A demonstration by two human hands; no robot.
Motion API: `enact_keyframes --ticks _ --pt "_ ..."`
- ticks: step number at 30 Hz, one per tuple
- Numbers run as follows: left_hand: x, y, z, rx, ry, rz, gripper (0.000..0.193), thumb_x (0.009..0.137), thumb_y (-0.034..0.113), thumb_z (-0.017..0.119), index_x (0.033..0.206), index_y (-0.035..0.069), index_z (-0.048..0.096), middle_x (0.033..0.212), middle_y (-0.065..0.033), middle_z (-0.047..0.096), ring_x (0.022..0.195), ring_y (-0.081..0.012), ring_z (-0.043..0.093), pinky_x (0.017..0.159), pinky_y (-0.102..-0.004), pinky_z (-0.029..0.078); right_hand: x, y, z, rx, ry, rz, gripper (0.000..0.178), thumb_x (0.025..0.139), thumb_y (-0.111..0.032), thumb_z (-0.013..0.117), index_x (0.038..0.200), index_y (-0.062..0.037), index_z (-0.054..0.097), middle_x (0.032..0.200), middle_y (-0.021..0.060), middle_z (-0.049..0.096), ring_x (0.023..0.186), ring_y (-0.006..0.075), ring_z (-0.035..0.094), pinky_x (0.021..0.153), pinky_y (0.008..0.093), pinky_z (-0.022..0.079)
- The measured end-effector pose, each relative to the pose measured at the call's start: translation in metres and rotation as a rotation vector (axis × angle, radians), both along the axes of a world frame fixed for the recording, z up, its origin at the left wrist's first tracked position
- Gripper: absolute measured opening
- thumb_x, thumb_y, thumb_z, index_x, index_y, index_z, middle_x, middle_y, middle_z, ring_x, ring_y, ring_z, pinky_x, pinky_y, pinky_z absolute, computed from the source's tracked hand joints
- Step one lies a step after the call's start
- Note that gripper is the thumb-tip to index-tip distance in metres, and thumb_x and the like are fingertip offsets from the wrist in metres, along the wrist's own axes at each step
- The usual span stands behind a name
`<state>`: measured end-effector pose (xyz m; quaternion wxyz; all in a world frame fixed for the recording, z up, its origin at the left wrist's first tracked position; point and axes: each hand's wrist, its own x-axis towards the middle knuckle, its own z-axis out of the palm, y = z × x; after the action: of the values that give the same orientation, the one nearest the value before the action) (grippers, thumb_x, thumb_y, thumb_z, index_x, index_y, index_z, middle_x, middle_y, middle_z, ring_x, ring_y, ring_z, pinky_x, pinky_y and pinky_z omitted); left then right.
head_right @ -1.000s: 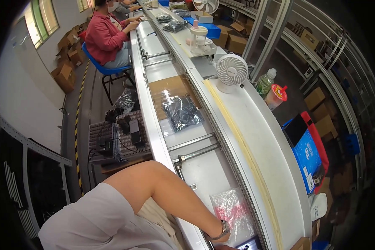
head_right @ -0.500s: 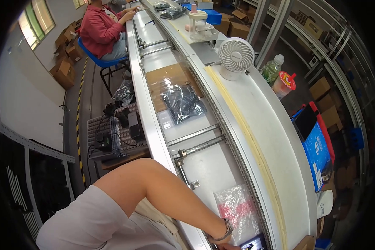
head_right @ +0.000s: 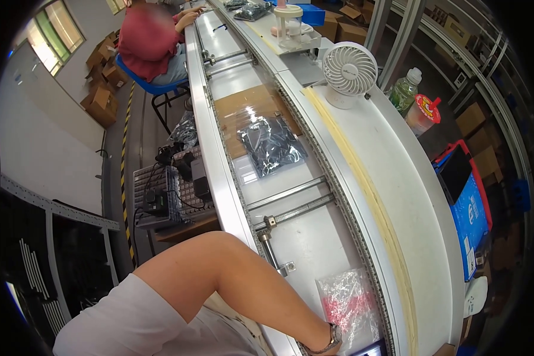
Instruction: The person assembles electronic components by hand on a factory production line, connecting cables and power adapters to the components.
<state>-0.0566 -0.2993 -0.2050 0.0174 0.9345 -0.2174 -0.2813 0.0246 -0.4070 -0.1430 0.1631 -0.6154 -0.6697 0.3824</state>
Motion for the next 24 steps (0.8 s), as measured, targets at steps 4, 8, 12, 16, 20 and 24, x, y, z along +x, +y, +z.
enact_keyframes --ticks 4,8,12,16,20,24 --pt "0.001 0.010 -0.002 0.090 -0.134 -0.288 0.019 0.082 0.018 0.056 0.089 0.007 0.069 0.083 -0.0080 0.069 0.073 -0.0229 0.063 0.068 -0.0351 0.052 0.011 -0.002 -0.013 -0.533 0.219 -0.220 0.012 0.070 -0.001 0.062 0.080 0.0018 0.066 0.065 0.0029 0.059 0.053 0.0135 0.046 0.051 0.0247 0.040" --pt "0.000 0.015 -0.004 0.182 -0.270 -0.562 0.020 0.084 0.018 0.053 0.087 0.007 0.069 0.081 -0.0081 0.068 0.070 -0.0231 0.062 0.064 -0.0349 0.052 0.027 -0.011 -0.031 -0.624 0.245 -0.180 0.012 0.071 0.000 0.058 0.080 0.0008 0.066 0.064 -0.0004 0.057 0.054 0.0096 0.043 0.050 0.0219 0.037" --pt "0.012 0.009 -0.012 0.274 -0.403 -0.846 0.022 0.085 0.018 0.050 0.085 0.007 0.070 0.079 -0.0082 0.067 0.068 -0.0232 0.061 0.061 -0.0348 0.051 0.024 -0.004 -0.026 -0.630 0.208 -0.147 0.013 0.073 -0.001 0.057 0.082 0.0010 0.066 0.065 0.0002 0.057 0.055 0.0100 0.043 0.051 0.0224 0.038" --pt "0.015 0.018 -0.015 0.378 -0.521 -1.138 0.025 0.087 0.018 0.048 0.084 0.007 0.070 0.077 -0.0083 0.066 0.066 -0.0233 0.060 0.057 -0.0346 0.051 0.014 0.000 -0.011 -0.569 0.152 -0.117 0.015 0.075 -0.004 0.057 0.086 0.0017 0.066 0.067 0.0033 0.058 0.057 0.0131 0.046 0.053 0.0250 0.040" --pt "0.010 0.031 -0.009 0.512 -0.603 -1.435 0.028 0.089 0.018 0.045 0.082 0.007 0.070 0.075 -0.0084 0.066 0.064 -0.0235 0.060 0.054 -0.0344 0.051 0.004 0.000 0.001 -0.456 0.106 -0.082 0.020 0.076 -0.006 0.059 0.092 0.0024 0.065 0.070 0.0072 0.060 0.059 0.0173 0.050 0.057 0.0288 0.043" --pt "0.030 0.000 -0.034 0.664 -0.666 -1.747 0.032 0.091 0.018 0.042 0.080 0.008 0.070 0.073 -0.0085 0.065 0.062 -0.0236 0.059 0.051 -0.0343 0.050 -0.004 -0.004 0.008 -0.448 0.061 -0.128 0.028 0.076 -0.009 0.061 0.101 0.0033 0.064 0.078 0.0135 0.065 0.065 0.0240 0.057 0.062 0.0336 0.047"
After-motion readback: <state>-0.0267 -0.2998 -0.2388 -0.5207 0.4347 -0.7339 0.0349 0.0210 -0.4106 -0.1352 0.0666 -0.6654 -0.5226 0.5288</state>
